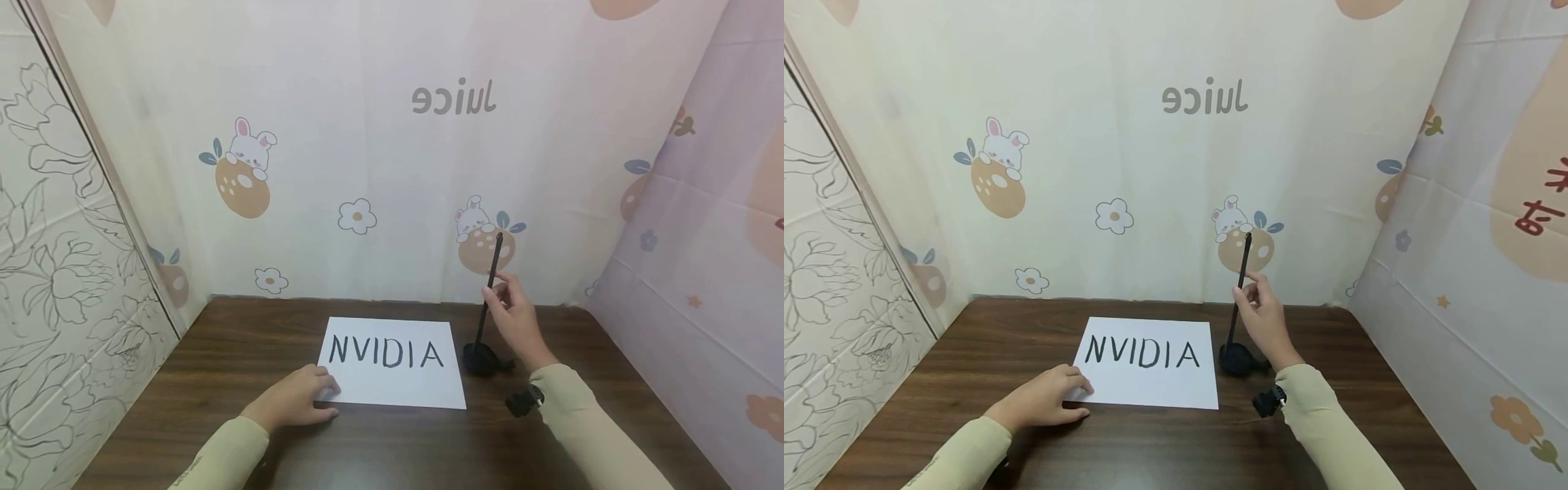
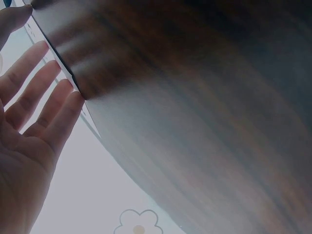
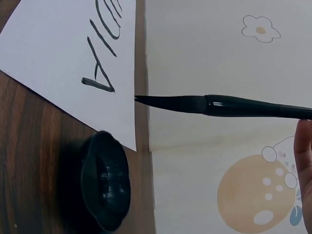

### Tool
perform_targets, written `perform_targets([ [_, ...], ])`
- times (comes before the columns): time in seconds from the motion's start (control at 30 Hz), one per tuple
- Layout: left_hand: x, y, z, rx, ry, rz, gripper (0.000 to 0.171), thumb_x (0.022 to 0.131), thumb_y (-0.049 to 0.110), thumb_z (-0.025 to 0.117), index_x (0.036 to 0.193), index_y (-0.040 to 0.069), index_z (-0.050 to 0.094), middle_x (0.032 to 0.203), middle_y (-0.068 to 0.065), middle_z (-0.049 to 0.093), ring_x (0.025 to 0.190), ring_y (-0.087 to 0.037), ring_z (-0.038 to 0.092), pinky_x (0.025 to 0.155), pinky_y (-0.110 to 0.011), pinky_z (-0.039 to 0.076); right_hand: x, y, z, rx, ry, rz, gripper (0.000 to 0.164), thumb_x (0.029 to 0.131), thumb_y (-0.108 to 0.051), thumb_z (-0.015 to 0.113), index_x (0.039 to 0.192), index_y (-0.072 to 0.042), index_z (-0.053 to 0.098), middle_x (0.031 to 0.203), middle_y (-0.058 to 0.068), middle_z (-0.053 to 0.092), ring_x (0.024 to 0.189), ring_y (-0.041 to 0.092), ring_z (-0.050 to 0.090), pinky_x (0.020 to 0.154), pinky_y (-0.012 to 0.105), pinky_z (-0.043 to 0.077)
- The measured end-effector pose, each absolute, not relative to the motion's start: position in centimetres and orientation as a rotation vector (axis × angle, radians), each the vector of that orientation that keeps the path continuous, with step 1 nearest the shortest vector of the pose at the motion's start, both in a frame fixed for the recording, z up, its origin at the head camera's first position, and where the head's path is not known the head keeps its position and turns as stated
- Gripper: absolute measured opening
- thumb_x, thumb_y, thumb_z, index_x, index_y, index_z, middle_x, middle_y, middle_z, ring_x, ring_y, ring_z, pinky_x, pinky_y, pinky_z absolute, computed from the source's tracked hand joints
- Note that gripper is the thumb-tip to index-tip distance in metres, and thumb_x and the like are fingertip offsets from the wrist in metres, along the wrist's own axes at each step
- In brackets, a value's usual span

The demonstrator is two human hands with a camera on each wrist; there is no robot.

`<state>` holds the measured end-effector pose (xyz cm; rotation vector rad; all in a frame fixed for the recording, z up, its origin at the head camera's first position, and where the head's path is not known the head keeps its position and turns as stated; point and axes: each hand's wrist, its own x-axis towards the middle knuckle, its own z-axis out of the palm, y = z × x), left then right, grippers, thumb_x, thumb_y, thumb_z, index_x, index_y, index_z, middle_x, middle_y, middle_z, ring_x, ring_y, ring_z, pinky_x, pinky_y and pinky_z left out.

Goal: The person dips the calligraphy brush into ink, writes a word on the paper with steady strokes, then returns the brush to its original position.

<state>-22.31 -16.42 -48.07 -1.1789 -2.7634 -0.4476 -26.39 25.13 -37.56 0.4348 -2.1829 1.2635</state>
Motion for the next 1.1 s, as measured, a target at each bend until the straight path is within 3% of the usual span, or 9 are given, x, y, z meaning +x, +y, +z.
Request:
perform_targets([
  [0.17, -22.3, -16.4, -48.1, -1.181, -2.762, -0.443, 0.028, 0.084, 0.034, 0.079, 0.102, 0.014, 0.073, 0.096, 0.007, 0.064, 0.088, -0.01, 0.056, 0.08, -0.034, 0.051, -28.0, 26.7, -38.9, 0.434, -2.236, 1.262, 0.038, 0.102, -0.014, 0.059, 0.138, -0.008, 0.05, 0.09, 0.01, 0.057, 0.075, 0.017, 0.056, 0.064, 0.022, 0.048],
  [0.57, -22.4, -16.4, -48.2, -1.185, -2.752, -0.44, 0.028, 0.084, 0.035, 0.08, 0.102, 0.015, 0.073, 0.096, 0.008, 0.064, 0.088, -0.009, 0.055, 0.079, -0.033, 0.05, -29.8, 29.3, -39.9, 0.395, -2.477, 1.245, 0.048, 0.104, -0.034, 0.054, 0.144, -0.007, 0.048, 0.089, 0.011, 0.058, 0.065, 0.023, 0.058, 0.057, 0.033, 0.05],
  [0.7, -22.3, -16.4, -48.2, -1.178, -2.757, -0.447, 0.028, 0.084, 0.035, 0.08, 0.102, 0.014, 0.073, 0.096, 0.008, 0.064, 0.087, -0.01, 0.055, 0.079, -0.033, 0.051, -30.2, 29.9, -40.2, 0.372, -2.547, 1.233, 0.049, 0.104, -0.032, 0.054, 0.143, -0.002, 0.048, 0.089, 0.013, 0.059, 0.066, 0.028, 0.059, 0.059, 0.032, 0.05],
  [1.1, -22.3, -16.4, -48.2, -1.178, -2.75, -0.433, 0.029, 0.085, 0.036, 0.079, 0.103, 0.015, 0.073, 0.095, 0.007, 0.064, 0.087, -0.01, 0.055, 0.078, -0.033, 0.05, -31.4, 31.6, -41.2, 0.236, -2.786, 1.188, 0.048, 0.104, -0.029, 0.055, 0.144, -0.003, 0.045, 0.089, 0.014, 0.061, 0.073, 0.038, 0.063, 0.063, 0.038, 0.05],
])
